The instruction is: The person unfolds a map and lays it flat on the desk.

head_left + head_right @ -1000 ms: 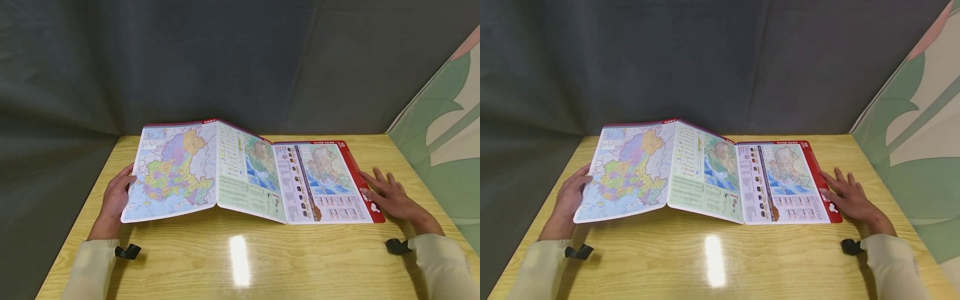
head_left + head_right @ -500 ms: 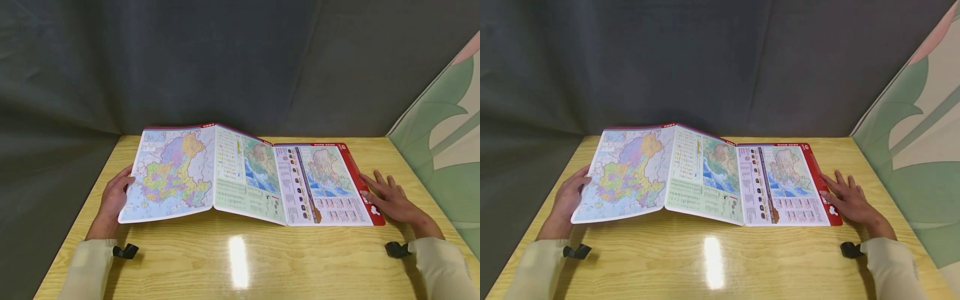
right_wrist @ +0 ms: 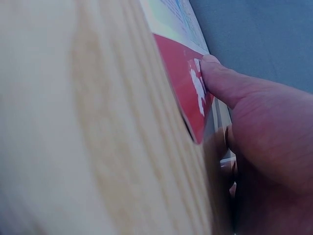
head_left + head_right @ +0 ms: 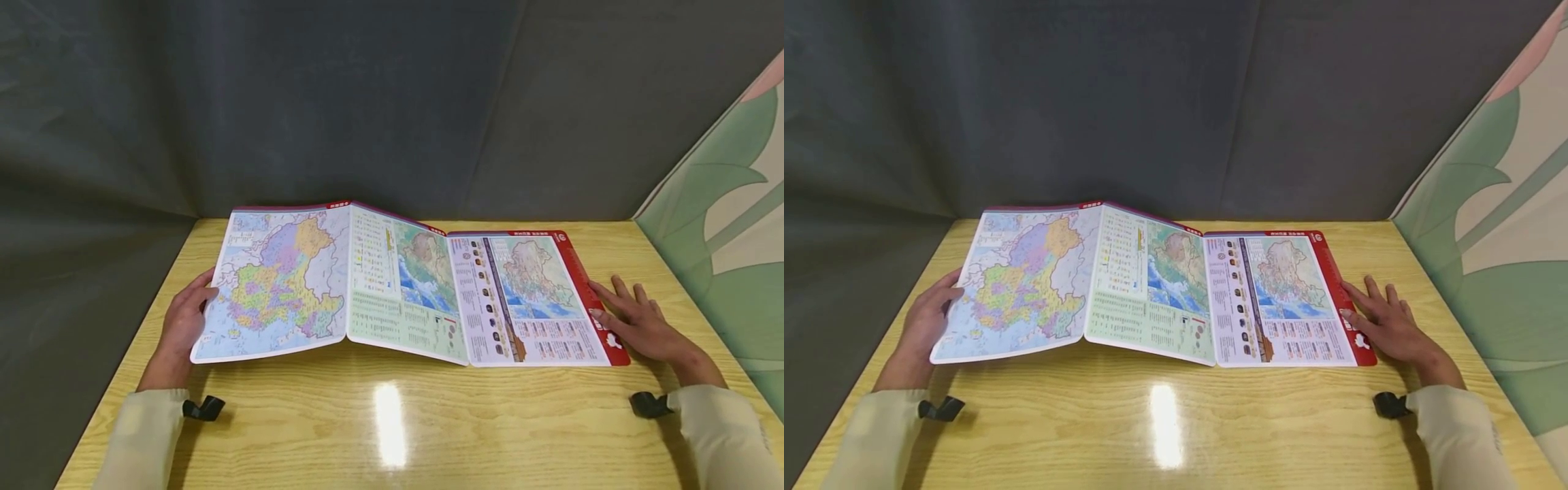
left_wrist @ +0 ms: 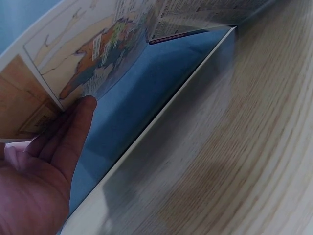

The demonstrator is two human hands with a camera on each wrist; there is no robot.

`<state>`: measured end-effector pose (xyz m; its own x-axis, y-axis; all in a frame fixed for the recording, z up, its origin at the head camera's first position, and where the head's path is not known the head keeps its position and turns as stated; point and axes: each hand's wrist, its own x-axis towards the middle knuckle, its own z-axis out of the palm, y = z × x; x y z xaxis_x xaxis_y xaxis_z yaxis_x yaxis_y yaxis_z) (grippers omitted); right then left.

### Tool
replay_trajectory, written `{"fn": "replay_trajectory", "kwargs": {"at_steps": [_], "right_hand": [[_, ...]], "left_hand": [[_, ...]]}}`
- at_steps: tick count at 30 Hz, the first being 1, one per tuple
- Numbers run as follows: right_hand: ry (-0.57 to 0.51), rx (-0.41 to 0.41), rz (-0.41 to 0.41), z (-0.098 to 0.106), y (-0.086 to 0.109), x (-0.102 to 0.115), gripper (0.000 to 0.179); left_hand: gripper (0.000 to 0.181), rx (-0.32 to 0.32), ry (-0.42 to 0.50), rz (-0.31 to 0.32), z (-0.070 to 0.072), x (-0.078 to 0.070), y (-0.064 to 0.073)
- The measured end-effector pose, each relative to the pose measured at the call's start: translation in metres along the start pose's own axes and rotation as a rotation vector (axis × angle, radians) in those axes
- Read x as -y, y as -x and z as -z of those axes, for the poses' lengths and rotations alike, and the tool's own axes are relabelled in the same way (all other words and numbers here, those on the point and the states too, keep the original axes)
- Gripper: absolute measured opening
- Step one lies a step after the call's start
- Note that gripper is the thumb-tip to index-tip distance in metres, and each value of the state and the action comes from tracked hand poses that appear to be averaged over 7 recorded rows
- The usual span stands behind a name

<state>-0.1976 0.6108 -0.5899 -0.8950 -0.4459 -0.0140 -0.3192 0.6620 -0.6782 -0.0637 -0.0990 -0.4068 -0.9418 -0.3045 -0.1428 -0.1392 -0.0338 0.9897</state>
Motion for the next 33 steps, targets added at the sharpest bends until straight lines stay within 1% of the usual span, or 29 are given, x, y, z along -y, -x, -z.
{"fn": "replay_trajectory", "kwargs": {"at_steps": [6, 10, 13, 18, 26, 33], "right_hand": [[0.003, -0.006, -0.004, -0.002, -0.001, -0.003, 0.068], [-0.005, 0.004, -0.014, -0.003, -0.001, -0.003, 0.069], [-0.01, 0.006, -0.017, -0.004, -0.001, -0.004, 0.069], [-0.016, -0.002, -0.008, -0.006, -0.002, -0.006, 0.069], [-0.055, -0.015, -0.002, -0.017, -0.003, -0.014, 0.068], [-0.095, -0.033, 0.011, -0.026, -0.005, -0.021, 0.068]], "left_hand": [[0.051, -0.001, -0.003, -0.002, 0.0, -0.001, -0.001], [0.05, -0.001, 0.001, -0.002, -0.001, -0.002, -0.002], [0.049, -0.01, -0.014, -0.011, -0.001, -0.002, -0.002], [0.048, -0.004, -0.043, -0.024, 0.002, -0.002, -0.003], [0.049, 0.023, -0.078, -0.038, 0.001, -0.012, -0.005], [0.045, 0.016, -0.13, -0.051, 0.002, -0.021, -0.005]]}}
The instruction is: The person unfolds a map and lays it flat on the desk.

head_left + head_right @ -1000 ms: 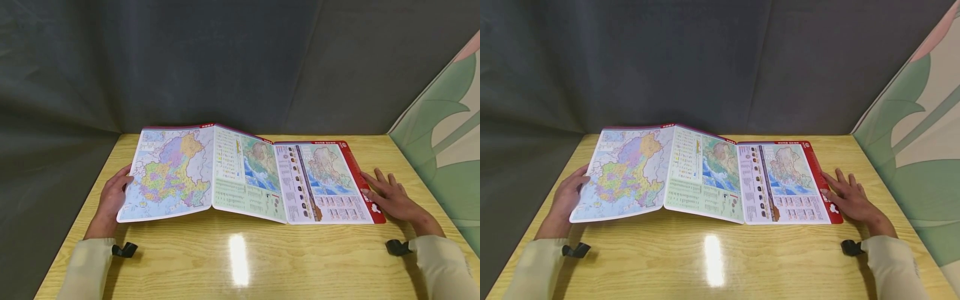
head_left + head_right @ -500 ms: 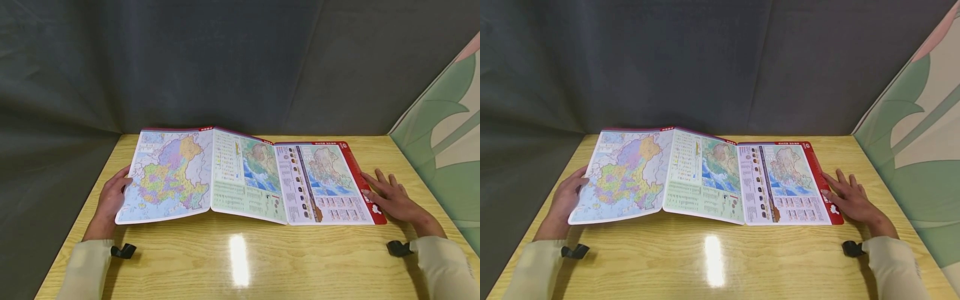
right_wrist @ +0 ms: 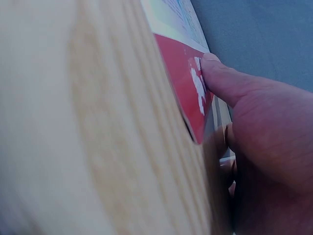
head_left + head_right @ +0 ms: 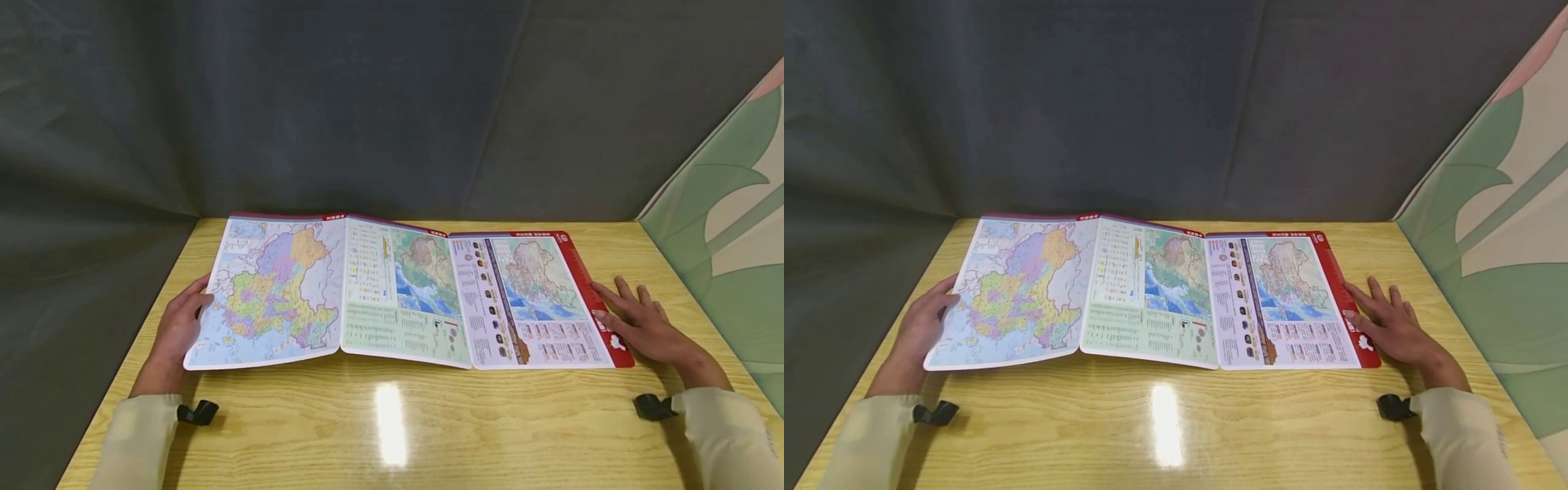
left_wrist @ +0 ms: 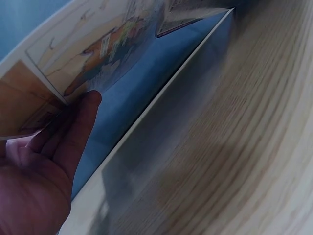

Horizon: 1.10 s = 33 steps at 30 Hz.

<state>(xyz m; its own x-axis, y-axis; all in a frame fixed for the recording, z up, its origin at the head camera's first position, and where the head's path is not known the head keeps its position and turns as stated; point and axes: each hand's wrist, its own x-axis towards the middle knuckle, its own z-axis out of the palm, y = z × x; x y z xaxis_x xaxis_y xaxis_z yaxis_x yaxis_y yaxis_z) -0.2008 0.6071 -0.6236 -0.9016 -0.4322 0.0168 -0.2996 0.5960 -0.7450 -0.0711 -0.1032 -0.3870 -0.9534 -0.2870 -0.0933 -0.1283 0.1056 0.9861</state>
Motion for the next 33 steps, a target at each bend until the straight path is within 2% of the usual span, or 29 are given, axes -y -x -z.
{"fn": "replay_trajectory", "kwargs": {"at_steps": [3, 14, 28, 33], "right_hand": [[-0.018, -0.003, 0.001, -0.003, -0.002, -0.004, 0.067], [-0.022, -0.007, 0.0, -0.006, -0.001, -0.005, 0.067], [-0.03, -0.012, -0.003, -0.007, 0.0, -0.005, 0.067], [-0.027, -0.016, -0.004, -0.007, 0.0, -0.006, 0.067]], "left_hand": [[0.045, 0.001, -0.009, 0.009, 0.0, -0.006, -0.002], [0.05, -0.023, -0.052, 0.062, 0.006, -0.007, -0.006], [0.05, 0.025, -0.077, 0.038, 0.011, -0.008, -0.01], [0.051, 0.011, -0.119, 0.054, 0.012, -0.006, -0.014]]}}
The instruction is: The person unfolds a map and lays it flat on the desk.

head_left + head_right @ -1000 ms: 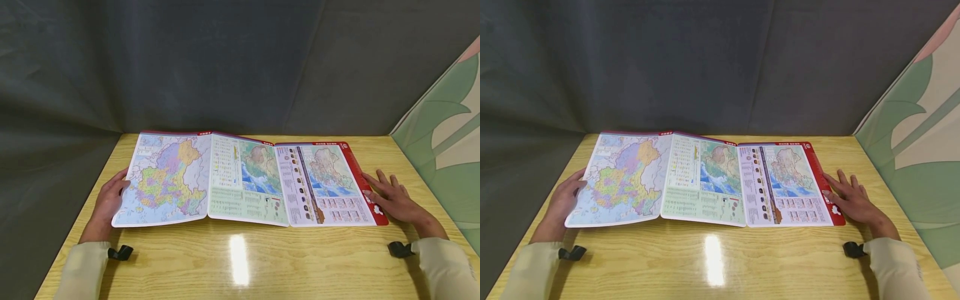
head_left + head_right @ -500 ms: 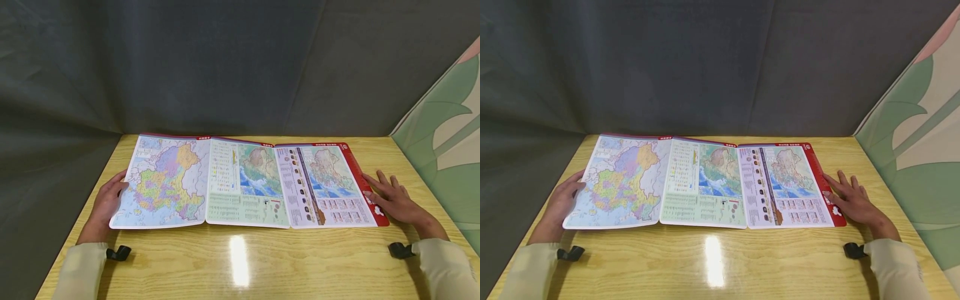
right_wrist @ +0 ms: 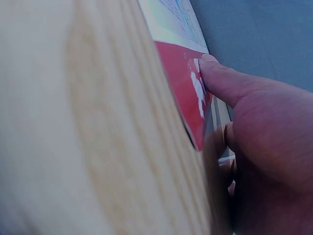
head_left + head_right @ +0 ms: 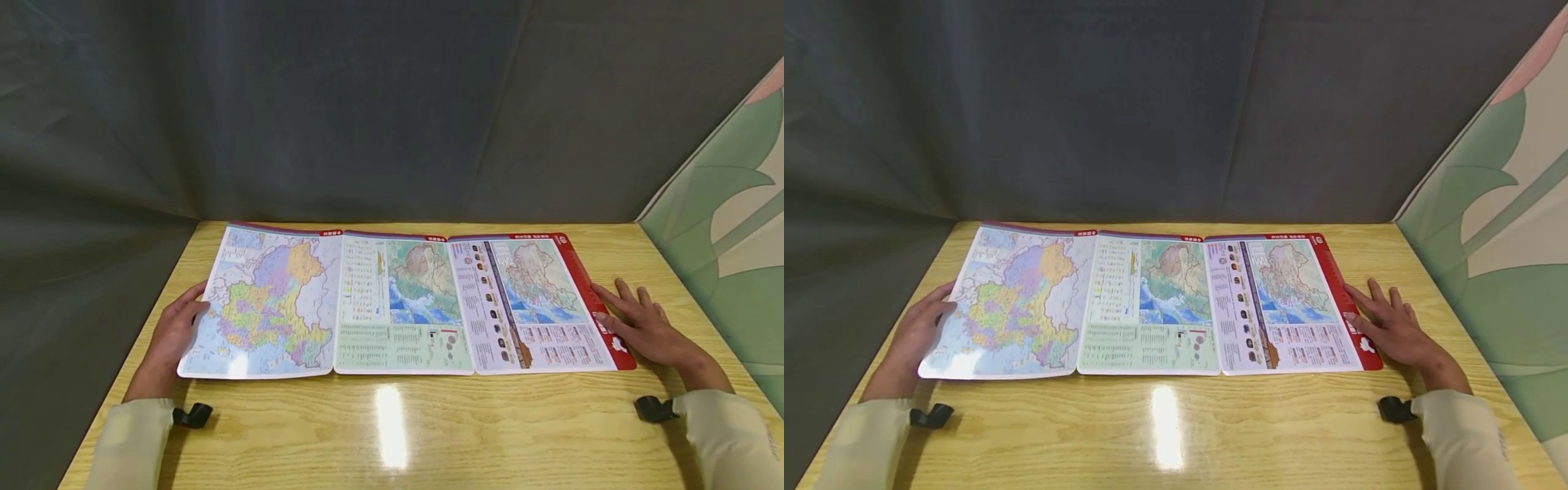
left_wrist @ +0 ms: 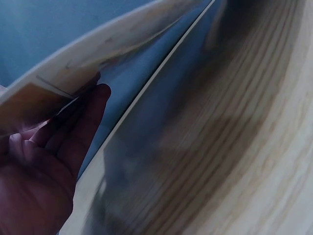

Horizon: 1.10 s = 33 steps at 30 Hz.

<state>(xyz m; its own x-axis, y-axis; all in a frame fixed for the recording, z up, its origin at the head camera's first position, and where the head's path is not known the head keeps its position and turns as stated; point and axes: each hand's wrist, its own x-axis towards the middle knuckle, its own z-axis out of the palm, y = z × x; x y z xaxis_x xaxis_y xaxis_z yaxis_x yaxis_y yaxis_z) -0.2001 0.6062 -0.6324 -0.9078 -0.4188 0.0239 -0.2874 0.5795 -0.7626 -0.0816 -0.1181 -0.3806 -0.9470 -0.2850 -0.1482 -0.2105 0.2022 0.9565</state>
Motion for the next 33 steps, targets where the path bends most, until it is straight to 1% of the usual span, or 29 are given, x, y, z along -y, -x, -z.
{"fn": "replay_trajectory", "kwargs": {"at_steps": [4, 8, 14, 17, 21, 27, 30, 33], "right_hand": [[-0.002, 0.002, -0.006, 0.0, 0.001, -0.001, 0.068], [-0.004, 0.006, -0.01, -0.001, 0.002, 0.0, 0.068], [0.003, 0.001, -0.01, -0.001, 0.001, -0.001, 0.068], [0.002, 0.002, -0.006, -0.001, 0.001, -0.002, 0.068], [-0.006, 0.009, -0.007, -0.001, 0.001, -0.002, 0.069], [-0.016, 0.018, -0.018, 0.0, 0.0, -0.002, 0.07], [-0.017, 0.023, -0.017, 0.001, 0.0, -0.001, 0.07], [-0.017, 0.024, -0.015, 0.001, 0.0, 0.001, 0.069]], "left_hand": [[0.051, -0.016, -0.027, 0.013, 0.0, 0.001, -0.003], [0.051, -0.014, -0.03, 0.011, 0.0, 0.002, -0.004], [0.053, -0.007, -0.001, 0.058, 0.0, 0.004, -0.004], [0.054, -0.007, -0.006, 0.071, 0.001, 0.005, -0.004], [0.054, -0.003, -0.02, 0.07, 0.002, 0.007, -0.006], [0.054, 0.007, -0.047, 0.049, 0.002, 0.01, -0.007], [0.055, 0.007, -0.069, 0.063, 0.002, 0.012, -0.007], [0.055, 0.009, -0.068, 0.086, 0.001, 0.013, -0.007]]}}
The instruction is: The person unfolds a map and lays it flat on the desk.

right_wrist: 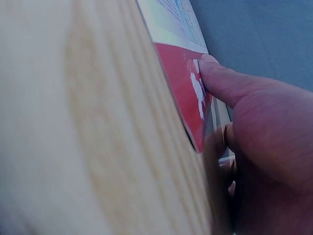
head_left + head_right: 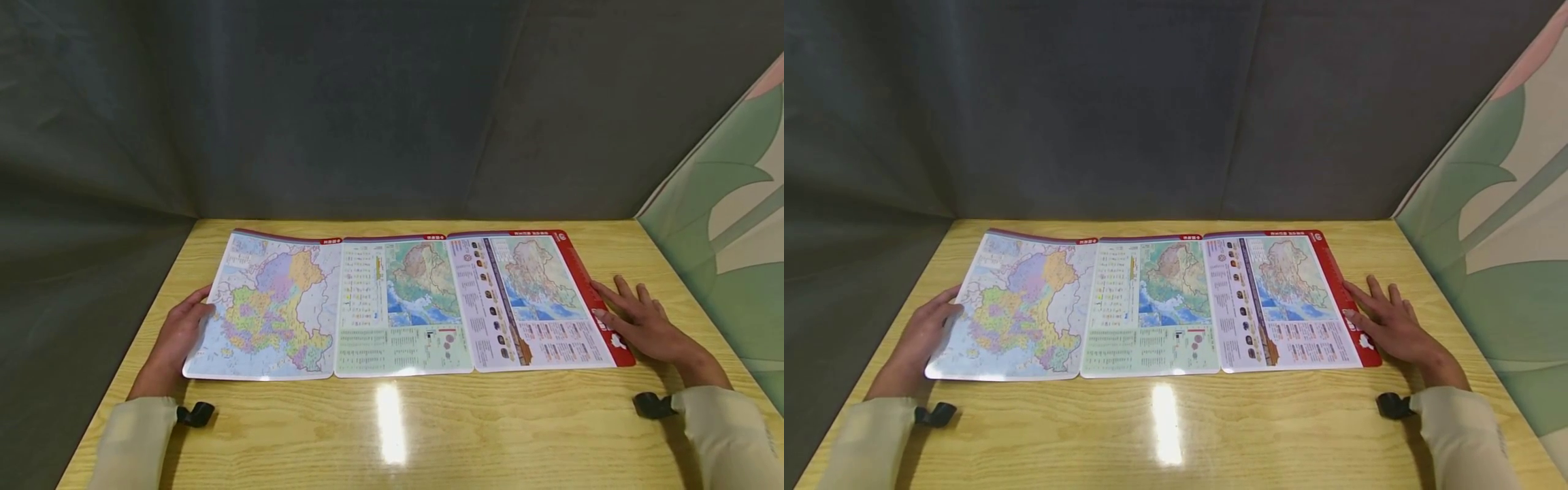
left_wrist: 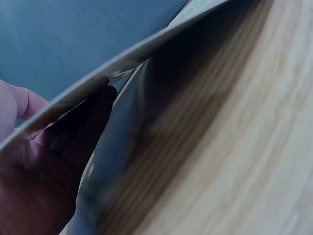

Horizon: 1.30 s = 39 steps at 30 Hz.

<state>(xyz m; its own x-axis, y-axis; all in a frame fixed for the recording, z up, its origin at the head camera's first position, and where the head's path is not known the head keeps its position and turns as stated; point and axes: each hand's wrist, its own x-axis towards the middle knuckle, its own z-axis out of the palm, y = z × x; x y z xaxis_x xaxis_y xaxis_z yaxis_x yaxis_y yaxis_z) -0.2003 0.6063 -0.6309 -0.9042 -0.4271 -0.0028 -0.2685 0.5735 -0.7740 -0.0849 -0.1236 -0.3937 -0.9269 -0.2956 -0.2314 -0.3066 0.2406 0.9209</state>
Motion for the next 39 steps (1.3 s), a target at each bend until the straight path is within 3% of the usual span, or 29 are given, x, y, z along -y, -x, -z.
{"fn": "replay_trajectory", "kwargs": {"at_steps": [7, 13, 19, 26, 30, 35, 39], "right_hand": [[0.012, -0.004, -0.01, 0.002, -0.002, 0.003, 0.069], [0.02, 0.014, -0.024, 0.004, -0.002, 0.003, 0.07], [0.013, 0.021, -0.037, 0.004, -0.002, 0.003, 0.071], [0.002, 0.039, -0.043, 0.0, -0.005, 0.003, 0.072], [0.007, 0.043, -0.052, 0.001, -0.004, 0.004, 0.072], [0.001, 0.042, -0.049, 0.004, -0.004, 0.005, 0.072], [-0.021, 0.042, -0.069, 0.006, -0.001, 0.005, 0.073]], "left_hand": [[0.056, 0.023, -0.011, -0.034, -0.001, 0.005, -0.001], [0.059, 0.025, -0.023, 0.005, 0.0, 0.008, -0.005], [0.06, 0.003, -0.163, 0.028, 0.004, 0.009, -0.002], [0.064, -0.049, -0.43, -0.098, 0.01, 0.007, 0.006], [0.066, -0.064, -0.53, -0.11, 0.009, 0.004, 0.01], [0.064, -0.081, -0.595, -0.148, 0.009, 0.001, 0.015], [0.059, -0.03, -0.611, -0.223, 0.013, -0.002, 0.018]]}}
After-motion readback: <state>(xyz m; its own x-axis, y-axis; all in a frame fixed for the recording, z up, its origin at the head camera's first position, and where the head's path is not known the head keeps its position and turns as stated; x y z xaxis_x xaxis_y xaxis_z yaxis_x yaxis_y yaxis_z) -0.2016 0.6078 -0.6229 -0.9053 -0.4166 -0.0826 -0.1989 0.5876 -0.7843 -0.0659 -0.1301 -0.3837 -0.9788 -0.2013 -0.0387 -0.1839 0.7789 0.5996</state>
